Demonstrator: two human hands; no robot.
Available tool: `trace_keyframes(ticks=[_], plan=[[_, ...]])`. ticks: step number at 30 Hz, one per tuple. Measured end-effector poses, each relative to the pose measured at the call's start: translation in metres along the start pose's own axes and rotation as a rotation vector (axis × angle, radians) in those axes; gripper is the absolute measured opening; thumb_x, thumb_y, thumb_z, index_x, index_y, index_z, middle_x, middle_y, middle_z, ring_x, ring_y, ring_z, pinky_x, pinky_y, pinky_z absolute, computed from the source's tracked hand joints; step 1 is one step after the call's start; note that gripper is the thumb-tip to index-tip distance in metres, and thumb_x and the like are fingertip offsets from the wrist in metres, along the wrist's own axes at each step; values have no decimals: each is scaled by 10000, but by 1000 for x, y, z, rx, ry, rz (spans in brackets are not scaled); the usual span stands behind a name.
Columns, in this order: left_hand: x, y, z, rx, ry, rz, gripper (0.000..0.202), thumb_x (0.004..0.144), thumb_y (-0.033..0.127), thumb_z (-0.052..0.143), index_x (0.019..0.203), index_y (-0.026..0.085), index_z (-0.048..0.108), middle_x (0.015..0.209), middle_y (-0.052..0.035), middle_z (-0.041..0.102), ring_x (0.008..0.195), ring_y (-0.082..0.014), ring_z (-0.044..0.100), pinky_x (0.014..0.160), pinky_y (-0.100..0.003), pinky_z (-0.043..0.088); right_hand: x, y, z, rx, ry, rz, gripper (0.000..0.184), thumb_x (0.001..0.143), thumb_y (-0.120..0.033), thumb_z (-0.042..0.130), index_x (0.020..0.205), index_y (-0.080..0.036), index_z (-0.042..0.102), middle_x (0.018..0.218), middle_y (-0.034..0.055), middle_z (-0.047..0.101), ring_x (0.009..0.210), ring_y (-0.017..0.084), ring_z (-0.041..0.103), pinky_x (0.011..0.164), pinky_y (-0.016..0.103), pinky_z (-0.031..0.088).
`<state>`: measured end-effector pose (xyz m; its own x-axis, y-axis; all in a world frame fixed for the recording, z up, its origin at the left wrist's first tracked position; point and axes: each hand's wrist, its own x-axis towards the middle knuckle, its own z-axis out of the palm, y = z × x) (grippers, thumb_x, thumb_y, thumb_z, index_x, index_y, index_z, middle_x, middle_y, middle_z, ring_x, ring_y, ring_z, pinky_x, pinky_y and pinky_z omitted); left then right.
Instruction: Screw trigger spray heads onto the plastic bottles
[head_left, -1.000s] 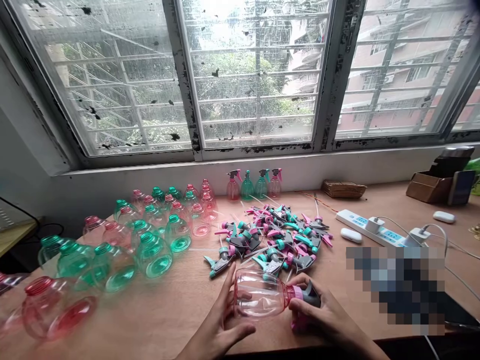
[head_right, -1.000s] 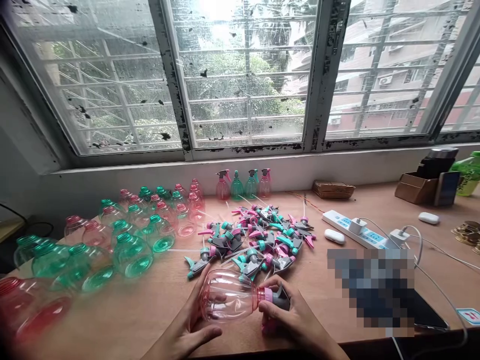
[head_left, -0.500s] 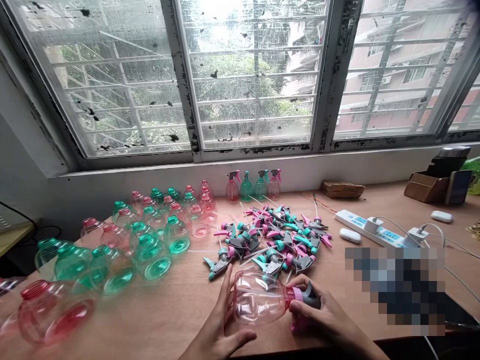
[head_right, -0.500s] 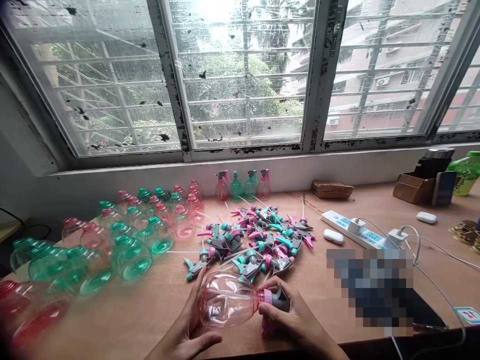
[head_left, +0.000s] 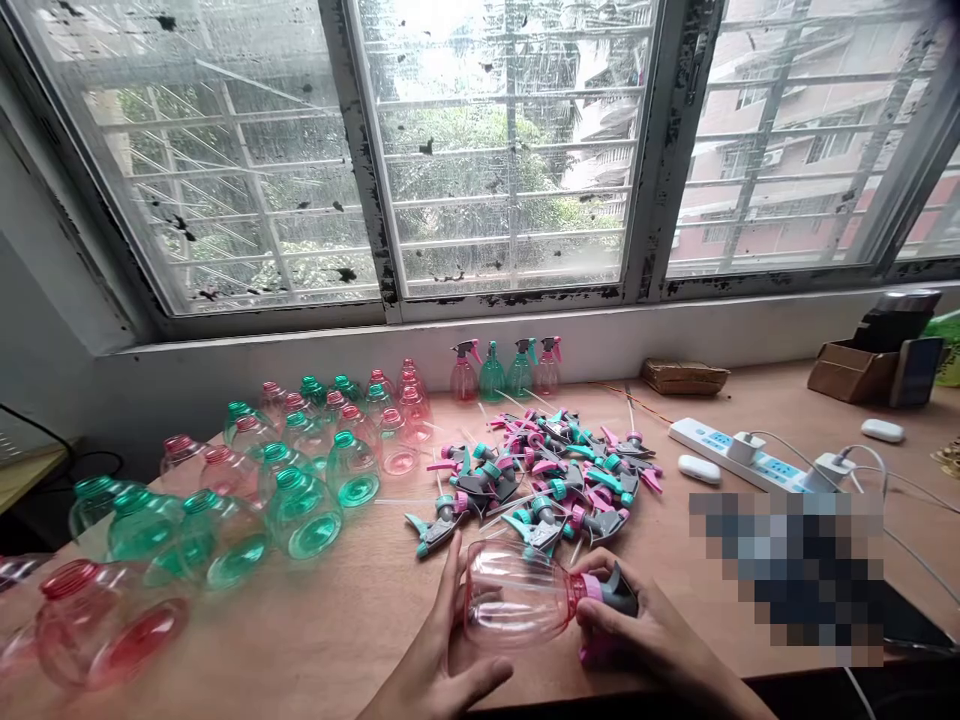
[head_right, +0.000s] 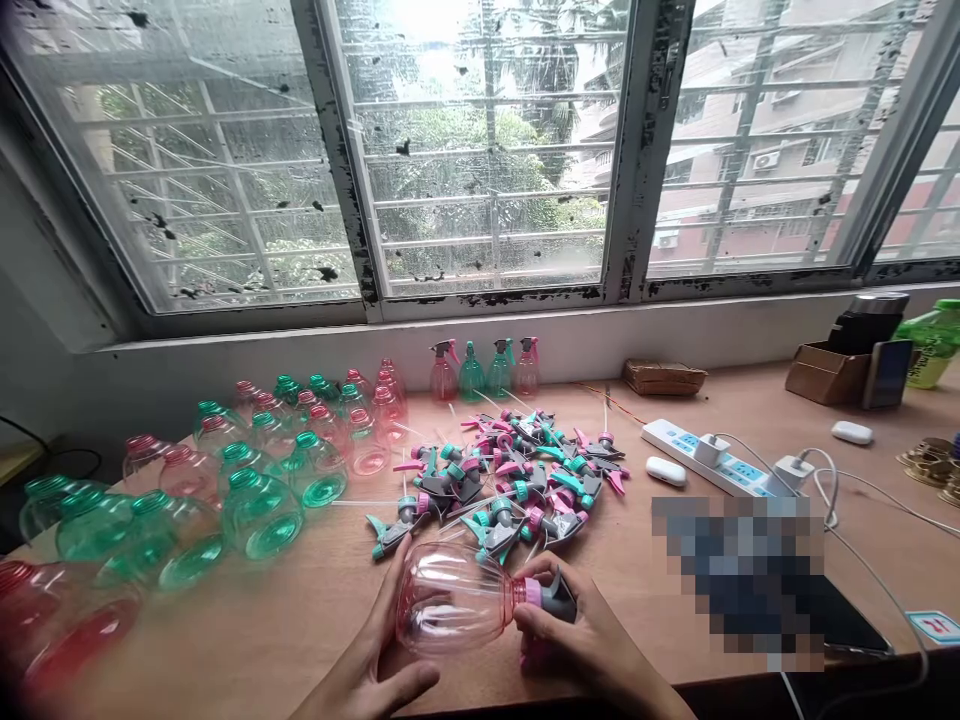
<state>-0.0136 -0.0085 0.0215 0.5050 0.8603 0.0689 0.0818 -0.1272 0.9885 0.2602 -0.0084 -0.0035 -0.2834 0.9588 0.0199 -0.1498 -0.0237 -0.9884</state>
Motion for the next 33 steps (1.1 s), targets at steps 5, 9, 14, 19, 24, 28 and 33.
trace_keyframes(ticks=[5, 9, 14, 19, 24, 28, 33], plan=[[-1, -3, -2, -29, -57, 2, 1017, 876, 467, 730, 1606, 338, 33, 1693, -67, 197, 1547, -323, 181, 1263, -493, 124, 0, -3, 0, -45, 0, -18, 392, 815, -484, 791, 1010, -195, 613, 710, -8, 732, 617, 179, 698, 600, 295, 574], [1, -3, -3, 104, -25, 92, 939, 938, 441, 657, 1594, 389, -13, 1718, -16, 65, 1562, -292, 123, 1269, -444, 107, 0, -3, 1, 14, -4, -5, 403, 800, -484, 806, 1002, -189, 618, 708, -10, 726, 610, 168, 680, 596, 286, 575], [1, -2, -2, 26, -33, 25, 1092, 877, 470, 729, 1585, 358, -95, 1700, -59, 174, 1538, -317, 219, 1261, -460, 158, 0, -2, 1, -26, 18, -21, 390, 793, -480, 813, 985, -192, 633, 704, -15, 719, 617, 170, 674, 593, 270, 562], [-3, -4, -3, -35, -58, -3, 1012, 874, 456, 737, 1601, 356, 41, 1707, -44, 136, 1553, -331, 151, 1262, -516, 101, 0, -3, 0, -97, 24, -40, 400, 788, -504, 805, 995, -208, 634, 711, -17, 718, 611, 190, 700, 588, 291, 583], [-3, -2, -1, 43, -15, 54, 900, 941, 407, 664, 1585, 433, 36, 1718, 18, 43, 1528, -319, 232, 1265, -502, 106, 1, 1, 1, -10, 2, -1, 442, 782, -547, 794, 1003, -211, 609, 687, -10, 728, 596, 198, 706, 578, 301, 587], [-3, -4, -2, -7, -8, 14, 1026, 875, 437, 746, 1592, 392, 13, 1708, -33, 120, 1504, -331, 285, 1256, -495, 158, 2, 3, 0, -7, 2, -10, 418, 786, -511, 805, 999, -214, 603, 697, -20, 711, 594, 180, 688, 581, 295, 590], [-1, -11, -4, -131, -55, 0, 1024, 832, 510, 767, 1601, 350, 109, 1690, -75, 198, 1508, -331, 288, 1248, -484, 189, 2, 1, -2, -74, -6, -58, 364, 805, -462, 804, 989, -209, 617, 692, -21, 716, 598, 183, 700, 576, 281, 573]])
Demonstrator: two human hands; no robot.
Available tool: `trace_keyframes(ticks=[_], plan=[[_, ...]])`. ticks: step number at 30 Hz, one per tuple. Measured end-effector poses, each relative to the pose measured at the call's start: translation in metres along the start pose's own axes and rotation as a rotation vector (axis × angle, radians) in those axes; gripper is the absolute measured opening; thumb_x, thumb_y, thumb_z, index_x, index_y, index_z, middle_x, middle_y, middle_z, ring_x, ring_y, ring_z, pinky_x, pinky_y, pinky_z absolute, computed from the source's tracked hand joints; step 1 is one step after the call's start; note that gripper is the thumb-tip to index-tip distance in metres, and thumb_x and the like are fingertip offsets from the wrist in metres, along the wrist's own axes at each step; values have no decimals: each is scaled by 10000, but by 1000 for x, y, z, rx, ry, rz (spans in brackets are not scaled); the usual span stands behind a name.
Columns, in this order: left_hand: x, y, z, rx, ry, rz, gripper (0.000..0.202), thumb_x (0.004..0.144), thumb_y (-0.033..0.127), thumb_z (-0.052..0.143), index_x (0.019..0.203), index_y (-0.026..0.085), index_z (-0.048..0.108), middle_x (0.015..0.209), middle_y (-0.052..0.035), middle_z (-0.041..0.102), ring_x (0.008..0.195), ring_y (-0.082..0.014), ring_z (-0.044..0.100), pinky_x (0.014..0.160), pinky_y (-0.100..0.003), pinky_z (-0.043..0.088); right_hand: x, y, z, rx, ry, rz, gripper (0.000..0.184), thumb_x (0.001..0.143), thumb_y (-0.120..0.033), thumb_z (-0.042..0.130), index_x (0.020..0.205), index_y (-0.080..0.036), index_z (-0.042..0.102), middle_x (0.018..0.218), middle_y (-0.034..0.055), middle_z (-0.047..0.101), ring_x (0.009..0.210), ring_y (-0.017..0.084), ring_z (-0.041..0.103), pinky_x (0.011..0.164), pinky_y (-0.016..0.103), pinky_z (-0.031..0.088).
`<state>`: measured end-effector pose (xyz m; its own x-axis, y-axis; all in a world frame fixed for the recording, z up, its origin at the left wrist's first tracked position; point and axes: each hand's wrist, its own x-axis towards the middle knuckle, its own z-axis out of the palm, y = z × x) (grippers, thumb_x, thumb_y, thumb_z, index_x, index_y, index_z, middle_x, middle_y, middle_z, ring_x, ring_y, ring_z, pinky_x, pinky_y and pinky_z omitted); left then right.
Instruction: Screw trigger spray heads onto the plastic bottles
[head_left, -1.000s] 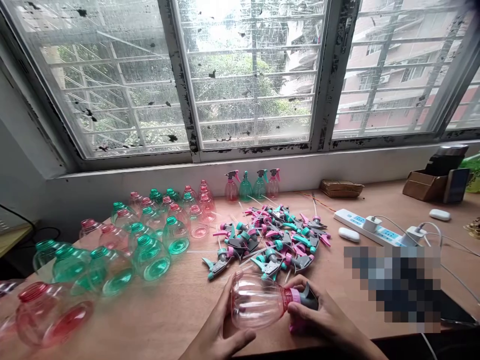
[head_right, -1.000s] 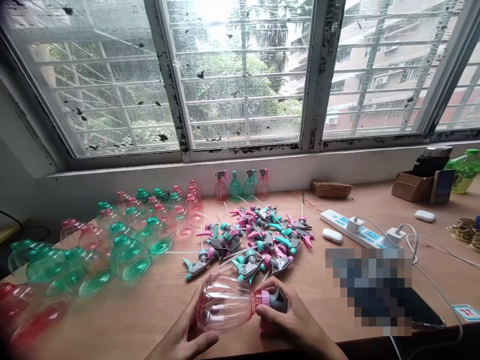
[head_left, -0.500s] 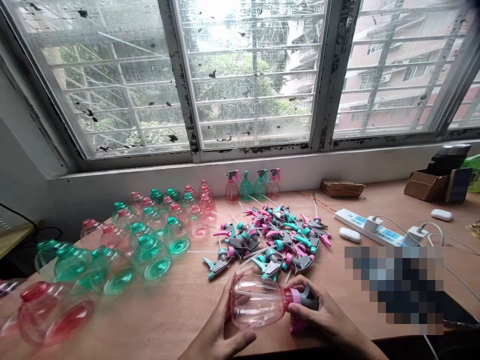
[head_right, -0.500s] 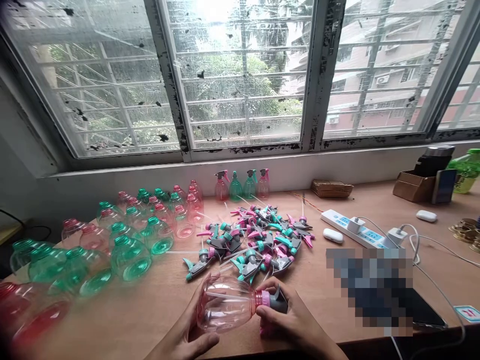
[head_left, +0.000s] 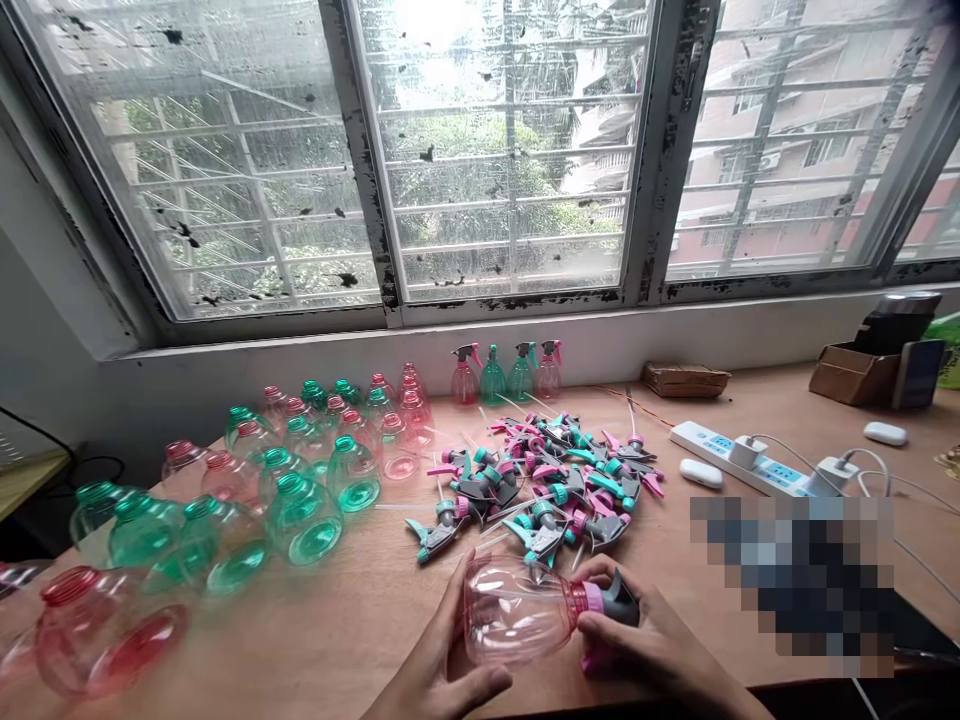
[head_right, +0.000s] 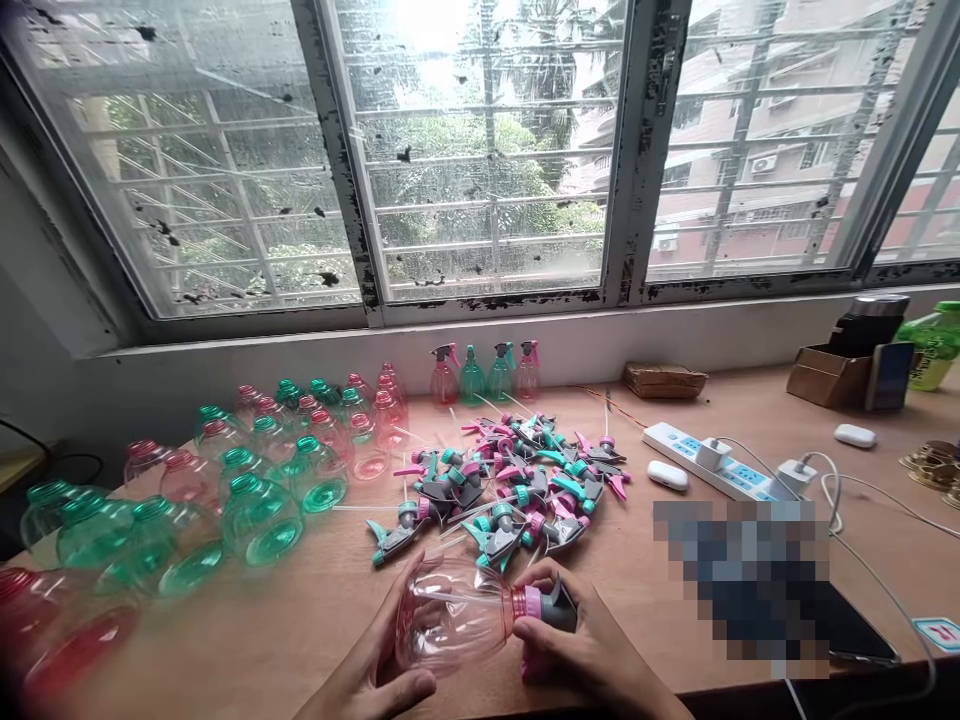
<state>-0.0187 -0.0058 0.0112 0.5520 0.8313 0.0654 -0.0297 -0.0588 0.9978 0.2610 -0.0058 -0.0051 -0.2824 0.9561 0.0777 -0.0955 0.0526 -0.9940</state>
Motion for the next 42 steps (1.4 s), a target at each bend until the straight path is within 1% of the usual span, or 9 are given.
trace_keyframes(ticks=[7, 11, 14, 19, 22, 27, 32, 37, 42], plan=[[0, -2, 1, 110, 64, 53, 1046, 819, 419, 812, 1582, 438, 98, 1657, -53, 280, 1367, -332, 479, 1186, -465, 331, 1, 5, -1, 117, 22, 60, 417, 803, -481, 805, 1014, -200, 580, 669, -5, 744, 569, 189, 705, 554, 305, 585], [0, -1, 1, 154, 62, 88, 1010, 852, 379, 789, 1587, 425, 98, 1659, -60, 273, 1420, -343, 421, 1200, -471, 312, 3, 10, -1, 164, 15, 63, 434, 815, -481, 800, 1033, -186, 568, 671, 7, 750, 576, 186, 704, 572, 328, 597], [3, -6, 1, 115, 33, 140, 1020, 877, 358, 765, 1591, 413, 38, 1691, -60, 185, 1465, -348, 374, 1221, -482, 283, 3, 11, -1, 193, -9, 60, 419, 838, -478, 783, 1040, -184, 565, 668, 8, 751, 574, 185, 706, 576, 335, 599], [5, -12, -3, 154, -2, 171, 949, 895, 342, 747, 1589, 416, 103, 1714, 4, 106, 1569, -302, 54, 1275, -470, 96, 1, 7, 0, 136, 3, 11, 371, 839, -452, 792, 1002, -176, 606, 688, -13, 725, 578, 148, 676, 566, 283, 594], [3, -9, -3, 124, 7, 142, 973, 853, 394, 784, 1581, 431, 139, 1712, 12, 118, 1566, -311, 83, 1274, -490, 97, 0, 4, 0, 111, 7, 4, 354, 833, -439, 800, 992, -183, 615, 692, -25, 720, 584, 133, 666, 562, 247, 584], [1, -3, 0, 138, 73, 118, 872, 917, 380, 715, 1567, 473, 141, 1709, 44, 133, 1563, -288, 129, 1279, -469, 97, 0, 5, -2, 101, 4, 23, 372, 833, -451, 795, 1002, -179, 606, 683, -9, 731, 581, 148, 675, 565, 260, 575], [0, -3, -1, 153, 74, 94, 941, 896, 375, 741, 1586, 416, 103, 1714, 14, 98, 1566, -292, 107, 1282, -462, 82, 1, 6, -2, 102, 24, 31, 385, 811, -456, 812, 986, -171, 620, 705, -3, 714, 601, 156, 654, 592, 304, 602], [0, -4, -1, 14, 43, 75, 937, 885, 442, 736, 1596, 366, 131, 1701, -29, 181, 1557, -313, 153, 1272, -474, 149, 0, 6, -2, 115, 17, 27, 388, 805, -443, 824, 984, -169, 614, 692, -15, 713, 581, 138, 651, 575, 277, 592], [-1, -3, 0, 124, 60, 101, 851, 922, 356, 714, 1569, 457, 170, 1711, 42, 114, 1544, -297, 217, 1265, -444, 195, 2, 8, -2, 155, -15, 35, 367, 846, -446, 785, 1002, -176, 591, 664, -3, 742, 552, 156, 689, 555, 290, 589]])
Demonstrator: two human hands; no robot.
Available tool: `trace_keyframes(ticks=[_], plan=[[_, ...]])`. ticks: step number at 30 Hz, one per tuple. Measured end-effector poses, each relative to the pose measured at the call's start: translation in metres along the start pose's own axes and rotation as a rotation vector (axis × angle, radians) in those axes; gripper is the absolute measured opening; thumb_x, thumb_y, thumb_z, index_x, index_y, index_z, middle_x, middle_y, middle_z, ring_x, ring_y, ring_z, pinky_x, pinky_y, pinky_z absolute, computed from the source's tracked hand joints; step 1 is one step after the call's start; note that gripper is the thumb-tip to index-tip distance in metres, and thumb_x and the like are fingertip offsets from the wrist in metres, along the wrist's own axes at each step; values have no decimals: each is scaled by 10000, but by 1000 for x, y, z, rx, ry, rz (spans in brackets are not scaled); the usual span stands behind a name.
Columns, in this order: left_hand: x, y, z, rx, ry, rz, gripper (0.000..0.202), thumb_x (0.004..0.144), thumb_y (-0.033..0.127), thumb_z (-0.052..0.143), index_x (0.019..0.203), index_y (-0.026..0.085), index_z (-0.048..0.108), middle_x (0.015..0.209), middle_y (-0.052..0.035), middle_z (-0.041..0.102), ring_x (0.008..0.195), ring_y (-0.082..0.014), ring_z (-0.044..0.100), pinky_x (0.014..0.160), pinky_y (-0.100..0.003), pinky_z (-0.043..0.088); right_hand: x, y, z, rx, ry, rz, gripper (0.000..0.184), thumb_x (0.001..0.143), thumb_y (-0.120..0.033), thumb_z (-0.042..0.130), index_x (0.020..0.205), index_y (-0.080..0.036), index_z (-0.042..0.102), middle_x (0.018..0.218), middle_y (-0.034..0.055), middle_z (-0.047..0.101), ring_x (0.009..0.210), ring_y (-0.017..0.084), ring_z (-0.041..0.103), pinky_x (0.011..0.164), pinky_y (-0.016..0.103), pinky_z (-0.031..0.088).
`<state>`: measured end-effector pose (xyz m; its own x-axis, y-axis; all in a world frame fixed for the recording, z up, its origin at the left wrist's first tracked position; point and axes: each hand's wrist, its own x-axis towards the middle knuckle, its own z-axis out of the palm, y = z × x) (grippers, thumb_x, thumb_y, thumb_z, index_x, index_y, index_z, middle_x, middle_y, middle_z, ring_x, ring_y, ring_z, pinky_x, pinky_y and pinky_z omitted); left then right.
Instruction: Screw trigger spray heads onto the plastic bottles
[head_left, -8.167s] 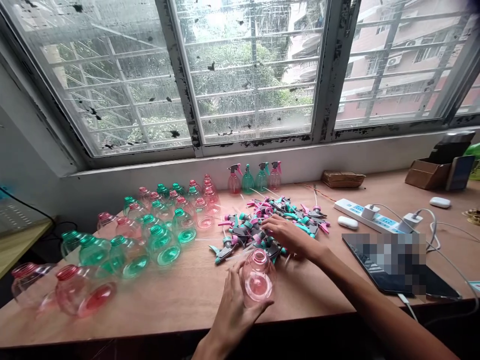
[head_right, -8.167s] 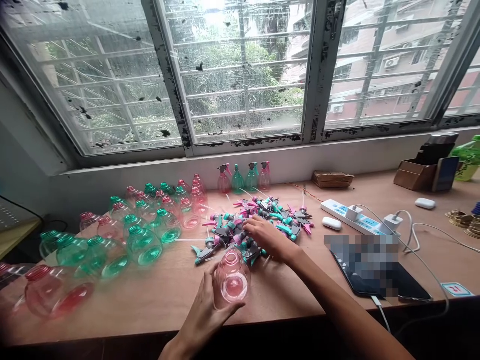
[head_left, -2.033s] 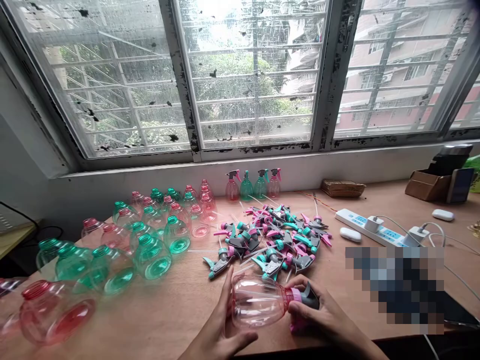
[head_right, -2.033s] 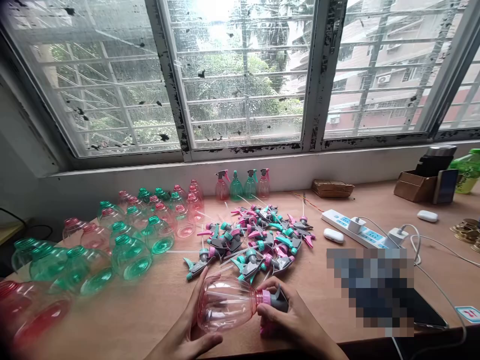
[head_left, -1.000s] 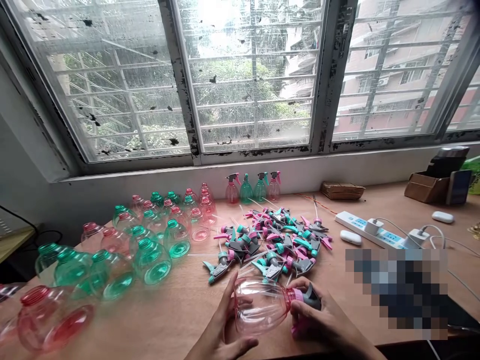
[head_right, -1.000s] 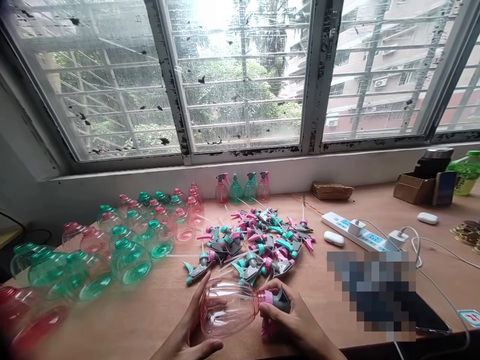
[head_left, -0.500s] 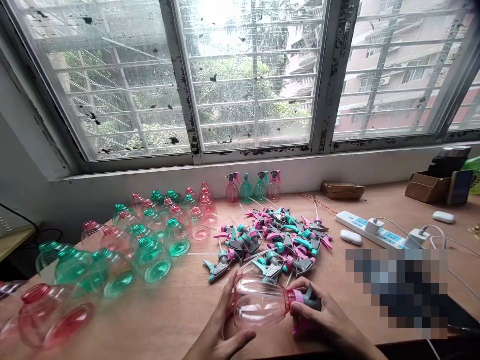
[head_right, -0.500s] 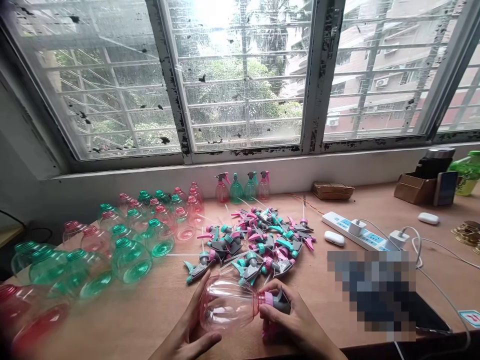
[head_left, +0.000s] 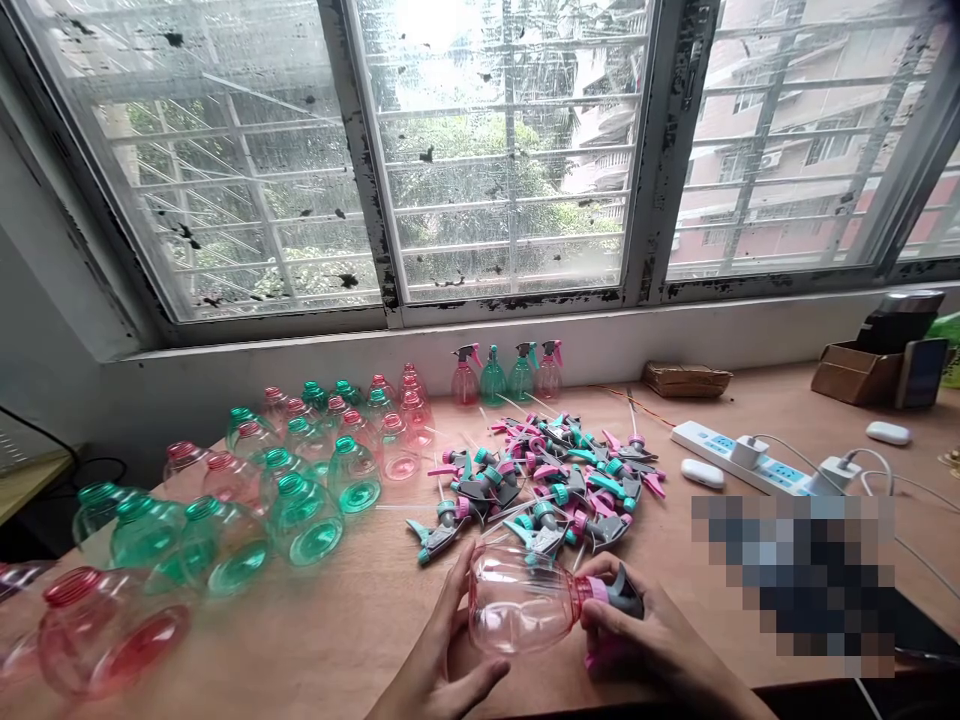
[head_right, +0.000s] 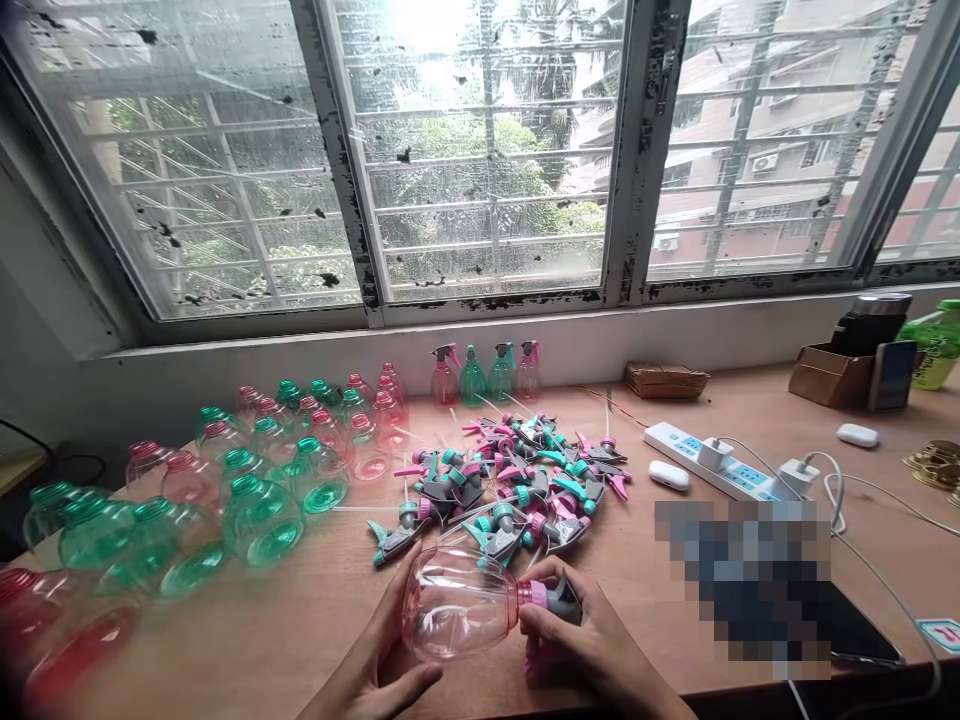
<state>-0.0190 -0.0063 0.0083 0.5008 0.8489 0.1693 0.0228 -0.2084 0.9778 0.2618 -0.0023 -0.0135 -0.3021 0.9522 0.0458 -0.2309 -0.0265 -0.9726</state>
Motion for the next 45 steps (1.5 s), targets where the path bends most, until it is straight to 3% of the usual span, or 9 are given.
trace_keyframes(ticks=[4, 11, 16, 21, 25, 30, 34, 40, 45], plan=[[2, -4, -1, -12, -2, -13, 904, 915, 363, 720, 1579, 440, 111, 1715, 47, 72, 1568, -277, 94, 1278, -440, 107, 0, -1, 1, -4, 5, -4, 366, 848, -445, 784, 1007, -177, 591, 668, -2, 743, 567, 162, 694, 562, 292, 586], [8, -6, -1, -180, -52, -63, 917, 886, 380, 749, 1589, 381, 161, 1701, -1, 179, 1556, -311, 150, 1273, -479, 111, -2, -3, 2, -32, 19, 0, 379, 825, -442, 807, 993, -174, 598, 674, -11, 733, 571, 144, 679, 573, 267, 574], [4, -1, 1, -73, -7, 15, 864, 923, 376, 704, 1574, 451, 139, 1716, 55, 31, 1563, -306, 102, 1273, -470, 112, -1, -1, 1, -36, 32, 3, 402, 824, -476, 794, 999, -172, 597, 681, 2, 730, 583, 164, 680, 579, 302, 589], [3, -12, -3, -97, -33, -37, 1035, 863, 450, 756, 1598, 362, 31, 1715, -38, 66, 1552, -331, 162, 1267, -491, 124, -2, -4, 4, -67, 17, -2, 382, 824, -474, 790, 995, -192, 597, 679, -13, 727, 581, 166, 697, 576, 293, 596], [6, -16, -5, -128, -56, -81, 980, 866, 484, 737, 1607, 292, 126, 1709, -79, 102, 1537, -352, 214, 1263, -508, 144, -2, -7, 6, -81, 22, 10, 400, 800, -493, 802, 993, -208, 598, 670, -23, 723, 579, 175, 701, 585, 306, 615], [5, -1, 1, -93, 8, -43, 934, 860, 406, 772, 1577, 419, 175, 1709, 11, 141, 1561, -309, 128, 1268, -456, 136, -2, -7, 5, -58, 8, 11, 377, 835, -481, 778, 999, -200, 588, 676, -18, 734, 590, 173, 707, 570, 284, 597], [0, 1, 1, -83, -10, -39, 1034, 823, 492, 781, 1578, 440, 76, 1716, -16, 88, 1497, -374, 306, 1223, -495, 247, -2, -8, 6, -91, 11, -11, 364, 847, -479, 765, 996, -194, 595, 683, -22, 723, 593, 166, 704, 571, 274, 584], [-2, -7, -5, -95, -76, -127, 1052, 879, 552, 689, 1602, 296, -31, 1529, -144, 479, 1430, -352, 411, 1209, -488, 254, -2, -7, 5, -96, 11, -6, 388, 829, -492, 777, 1006, -199, 595, 680, -8, 740, 596, 189, 718, 578, 295, 595], [1, -7, -1, 10, -52, 44, 873, 943, 442, 653, 1582, 441, 58, 1670, -56, 242, 1362, -310, 485, 1168, -465, 334, -1, -1, 2, -57, 6, 6, 392, 835, -499, 771, 1012, -204, 583, 677, -5, 749, 577, 191, 722, 572, 301, 594]])
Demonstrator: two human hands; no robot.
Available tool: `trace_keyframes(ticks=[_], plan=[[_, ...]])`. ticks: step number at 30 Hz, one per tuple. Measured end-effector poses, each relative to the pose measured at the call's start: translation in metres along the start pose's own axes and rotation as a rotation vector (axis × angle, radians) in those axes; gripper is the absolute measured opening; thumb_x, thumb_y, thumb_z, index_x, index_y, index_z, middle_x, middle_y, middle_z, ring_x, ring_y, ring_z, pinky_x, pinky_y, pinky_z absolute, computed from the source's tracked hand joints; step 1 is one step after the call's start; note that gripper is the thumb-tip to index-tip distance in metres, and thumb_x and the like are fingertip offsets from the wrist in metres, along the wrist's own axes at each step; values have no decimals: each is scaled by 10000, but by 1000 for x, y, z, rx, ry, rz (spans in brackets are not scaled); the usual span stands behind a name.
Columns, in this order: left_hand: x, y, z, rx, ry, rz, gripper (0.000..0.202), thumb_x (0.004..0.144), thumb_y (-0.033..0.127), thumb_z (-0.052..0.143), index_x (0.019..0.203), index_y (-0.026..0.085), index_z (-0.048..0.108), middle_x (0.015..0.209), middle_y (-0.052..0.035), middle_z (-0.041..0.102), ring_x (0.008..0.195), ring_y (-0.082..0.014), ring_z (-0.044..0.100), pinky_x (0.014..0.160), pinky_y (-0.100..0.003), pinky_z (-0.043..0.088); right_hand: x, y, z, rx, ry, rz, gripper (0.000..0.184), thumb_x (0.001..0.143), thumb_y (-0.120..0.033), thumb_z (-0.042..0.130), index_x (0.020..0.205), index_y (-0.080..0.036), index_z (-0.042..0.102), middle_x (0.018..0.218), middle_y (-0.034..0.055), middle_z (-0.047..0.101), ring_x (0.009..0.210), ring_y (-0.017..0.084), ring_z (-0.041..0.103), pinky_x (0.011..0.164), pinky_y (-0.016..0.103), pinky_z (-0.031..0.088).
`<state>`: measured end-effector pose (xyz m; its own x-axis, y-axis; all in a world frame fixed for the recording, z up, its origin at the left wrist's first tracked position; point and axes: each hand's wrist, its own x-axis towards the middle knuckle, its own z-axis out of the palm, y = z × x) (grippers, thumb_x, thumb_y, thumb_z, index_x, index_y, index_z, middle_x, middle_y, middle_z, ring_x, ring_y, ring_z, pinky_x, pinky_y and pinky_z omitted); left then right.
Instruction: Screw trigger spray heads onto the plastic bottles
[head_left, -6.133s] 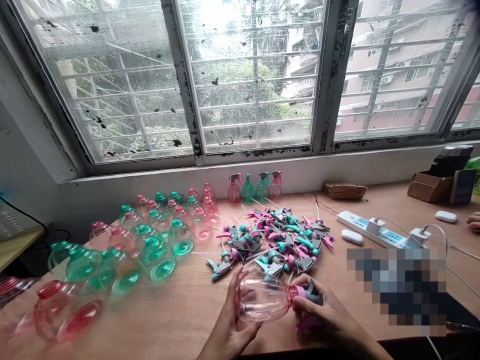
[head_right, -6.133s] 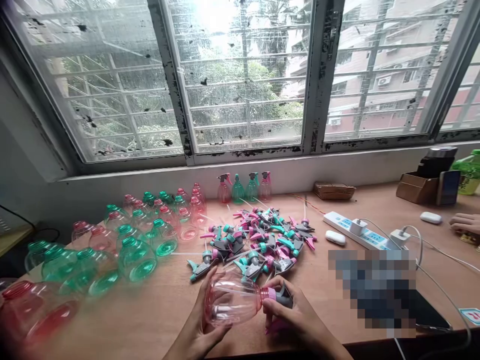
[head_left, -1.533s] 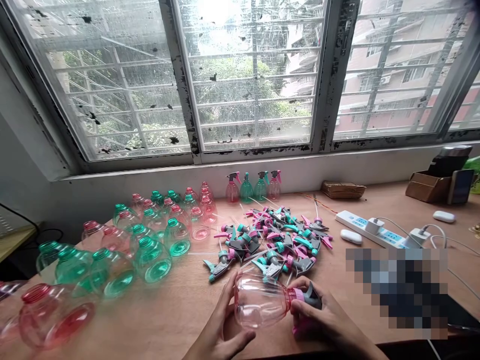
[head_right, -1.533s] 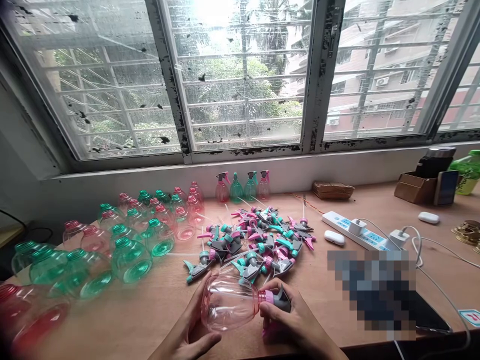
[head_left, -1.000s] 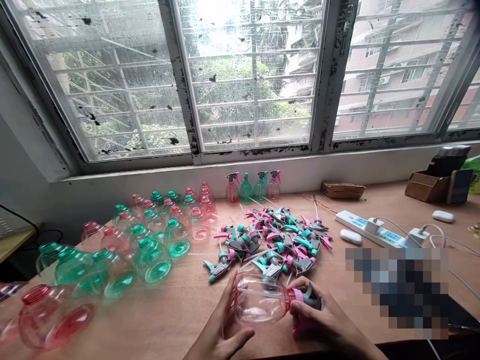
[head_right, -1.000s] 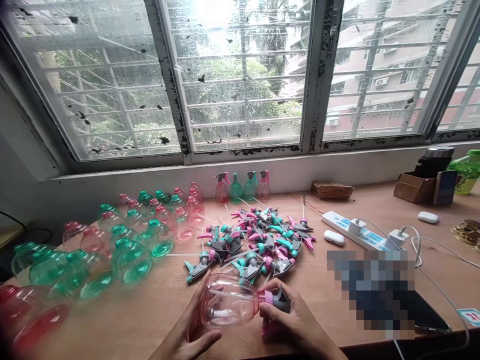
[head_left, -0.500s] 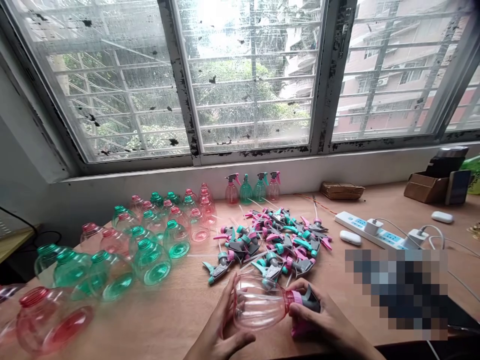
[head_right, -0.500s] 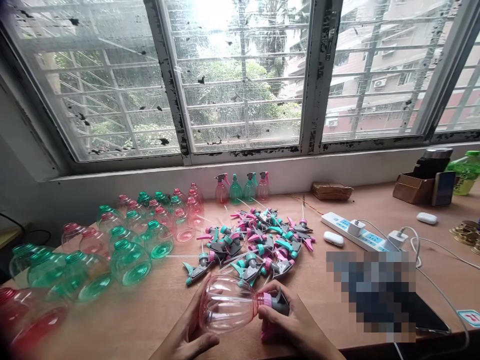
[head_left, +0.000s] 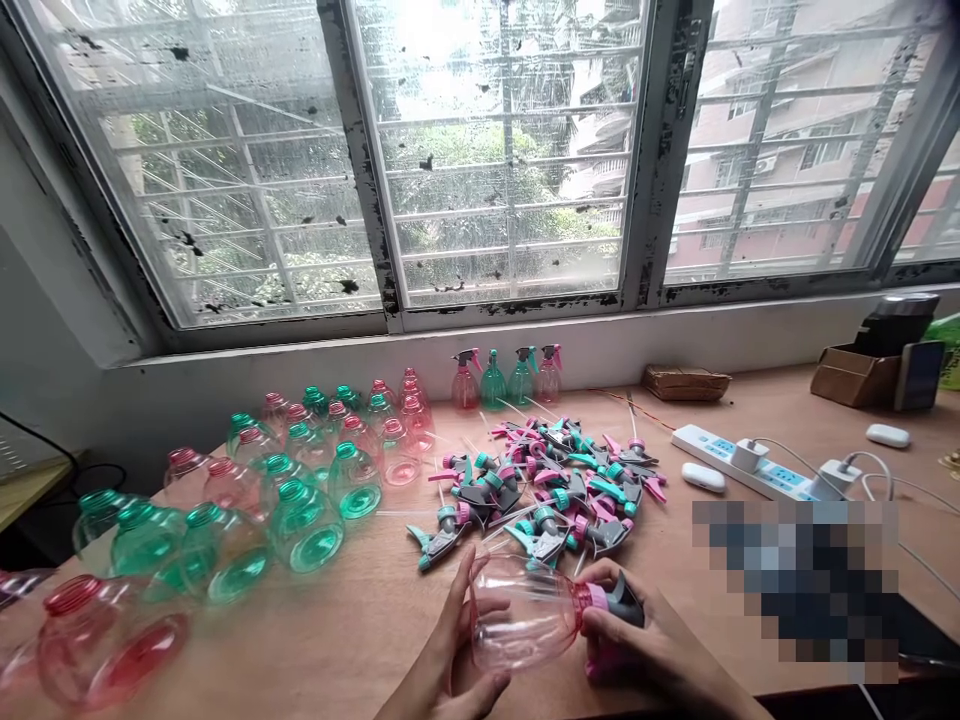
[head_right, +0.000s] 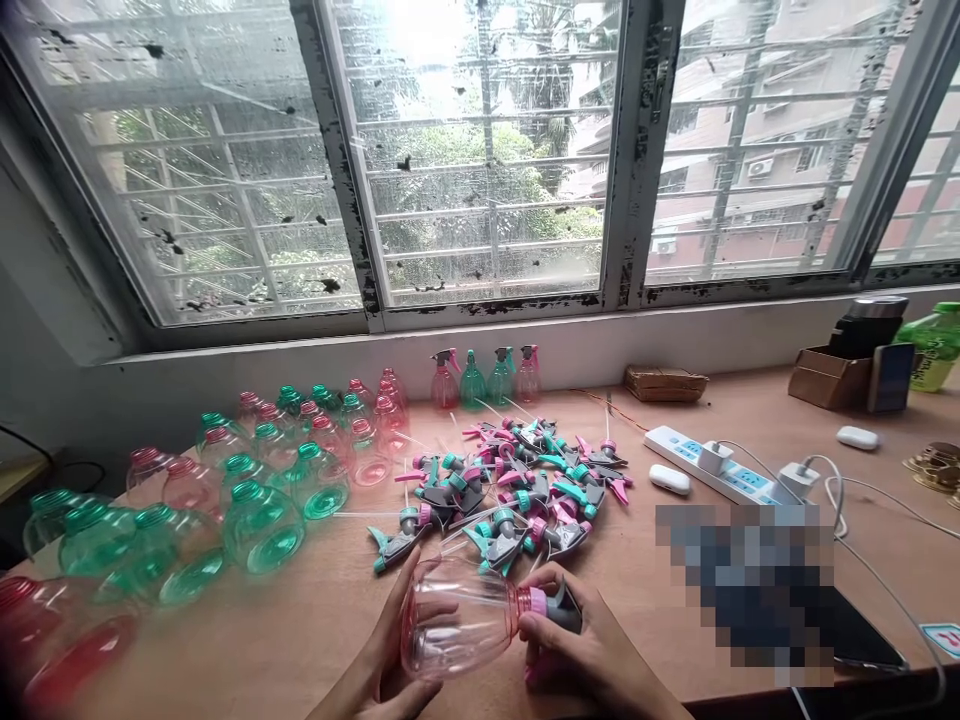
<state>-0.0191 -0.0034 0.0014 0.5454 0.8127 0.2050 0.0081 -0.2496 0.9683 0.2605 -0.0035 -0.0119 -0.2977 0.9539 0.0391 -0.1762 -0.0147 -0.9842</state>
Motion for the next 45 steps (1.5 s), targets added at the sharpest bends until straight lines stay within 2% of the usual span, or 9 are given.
trace_keyframes(ticks=[5, 11, 20, 24, 27, 34, 38, 42, 45], plan=[[-1, -2, 0, 25, 20, 8, 861, 956, 441, 631, 1582, 441, 39, 1690, -47, 191, 1365, -310, 488, 1181, -466, 320, 0, 2, 0, -37, -12, -25, 375, 837, -496, 768, 1011, -209, 601, 676, -14, 735, 592, 193, 724, 572, 292, 595], [-1, 2, 0, -139, -46, -100, 1071, 867, 456, 746, 1592, 359, -36, 1712, -43, 105, 1544, -338, 190, 1255, -485, 149, -1, -3, 2, -38, 2, -22, 376, 810, -467, 803, 1008, -207, 619, 682, -25, 719, 587, 177, 702, 579, 282, 600], [0, 4, 1, -18, 4, -72, 1040, 875, 461, 735, 1578, 439, -31, 1709, -57, 99, 1377, -348, 464, 1177, -506, 335, -2, -6, 3, -23, 6, -11, 416, 807, -510, 792, 1014, -203, 602, 697, -9, 737, 600, 195, 720, 584, 303, 600], [-3, -1, -3, -55, -2, -116, 1121, 809, 507, 788, 1584, 412, -16, 1702, -65, 122, 1371, -379, 459, 1178, -534, 317, -2, -7, 4, -44, 11, -4, 422, 788, -523, 805, 996, -210, 611, 684, -20, 728, 598, 193, 714, 602, 320, 627], [-5, 1, -4, -83, -9, -164, 1038, 848, 488, 757, 1589, 404, 34, 1705, -49, 125, 1391, -369, 448, 1196, -526, 291, -2, -6, 4, -34, 15, -2, 431, 785, -539, 801, 990, -209, 614, 698, -15, 729, 603, 193, 713, 593, 316, 624], [0, 9, 2, -10, 11, -18, 939, 921, 403, 701, 1573, 461, 27, 1706, 11, 153, 1551, -283, 182, 1270, -450, 98, -2, -8, 4, 13, 3, -3, 408, 817, -513, 783, 990, -190, 603, 704, 1, 737, 608, 180, 702, 587, 318, 612], [-1, 8, 1, -39, -2, -73, 1020, 878, 431, 746, 1585, 413, 11, 1702, -28, 172, 1521, -325, 263, 1261, -474, 156, -3, -9, 4, -31, 7, -35, 358, 828, -471, 788, 989, -197, 624, 712, -9, 736, 607, 170, 700, 585, 289, 612], [-2, 4, -2, -99, -9, -148, 1066, 832, 483, 775, 1607, 312, 63, 1647, -116, 311, 1451, -385, 380, 1228, -523, 239, -1, -6, 2, -46, -7, -45, 343, 841, -457, 780, 1001, -198, 623, 693, -16, 727, 602, 177, 710, 578, 285, 606], [-1, 0, -2, -80, 13, -124, 1039, 851, 458, 767, 1601, 361, 55, 1670, -91, 249, 1455, -374, 369, 1222, -516, 253, -1, -4, 2, 0, -4, -41, 353, 844, -464, 777, 999, -189, 620, 720, -4, 736, 613, 171, 702, 574, 279, 601]])
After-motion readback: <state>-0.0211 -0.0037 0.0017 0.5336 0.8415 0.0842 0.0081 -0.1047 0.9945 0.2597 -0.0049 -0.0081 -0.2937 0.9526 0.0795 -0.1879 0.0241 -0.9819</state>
